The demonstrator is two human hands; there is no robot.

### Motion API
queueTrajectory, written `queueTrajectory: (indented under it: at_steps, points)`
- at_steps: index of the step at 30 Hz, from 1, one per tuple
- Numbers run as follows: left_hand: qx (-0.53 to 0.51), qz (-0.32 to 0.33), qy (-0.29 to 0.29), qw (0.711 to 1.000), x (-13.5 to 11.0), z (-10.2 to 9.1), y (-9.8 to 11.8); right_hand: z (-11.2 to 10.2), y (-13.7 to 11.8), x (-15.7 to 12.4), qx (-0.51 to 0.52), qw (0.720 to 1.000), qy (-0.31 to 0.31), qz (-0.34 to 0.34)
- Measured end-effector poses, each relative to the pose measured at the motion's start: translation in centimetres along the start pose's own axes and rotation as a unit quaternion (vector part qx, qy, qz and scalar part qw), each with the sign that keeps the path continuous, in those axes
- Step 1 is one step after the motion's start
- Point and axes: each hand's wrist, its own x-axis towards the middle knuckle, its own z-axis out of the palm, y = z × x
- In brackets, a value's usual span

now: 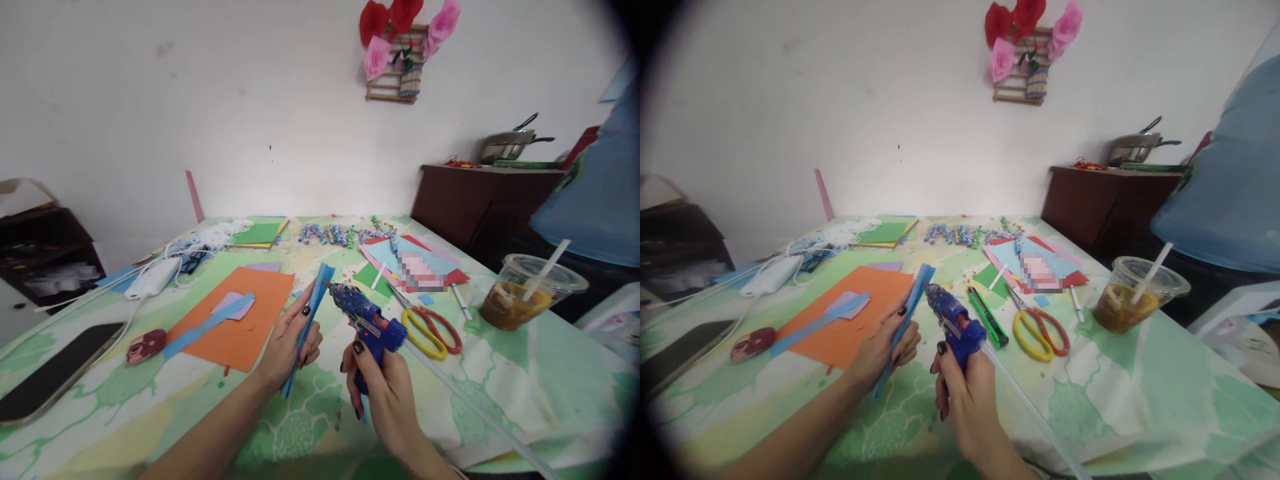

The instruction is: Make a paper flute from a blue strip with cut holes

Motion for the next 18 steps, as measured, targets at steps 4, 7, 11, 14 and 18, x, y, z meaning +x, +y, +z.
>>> queueTrajectory:
  at_steps: [4, 7, 11, 14, 18]
  points:
    - [-0.006, 0.005, 0.0, 1.0, 0.0, 0.0, 0.0, 0.2, 0.0, -0.3, 0.003, 1.0, 0.0, 0.01]
    - [-0.004, 0.008, -0.002, 1.0, 0.0, 0.0, 0.0, 0.3, 0.2, -0.4, -0.01, 1.0, -0.005, 0.016]
    - [0.004, 0.005, 0.001, 1.0, 0.0, 0.1, 0.0, 0.4, 0.4, -0.4, -0.008, 1.0, 0.009, 0.007]
    - [0.008, -0.001, -0.002, 1.0, -0.1, 0.1, 0.0, 0.5, 0.2, 0.0, -0.002, 1.0, 0.03, -0.008]
    - [0.013, -0.007, -0.004, 1.0, -0.2, 0.2, 0.1, 0.3, -0.3, 0.6, 0.0, 0.999, 0.045, -0.024]
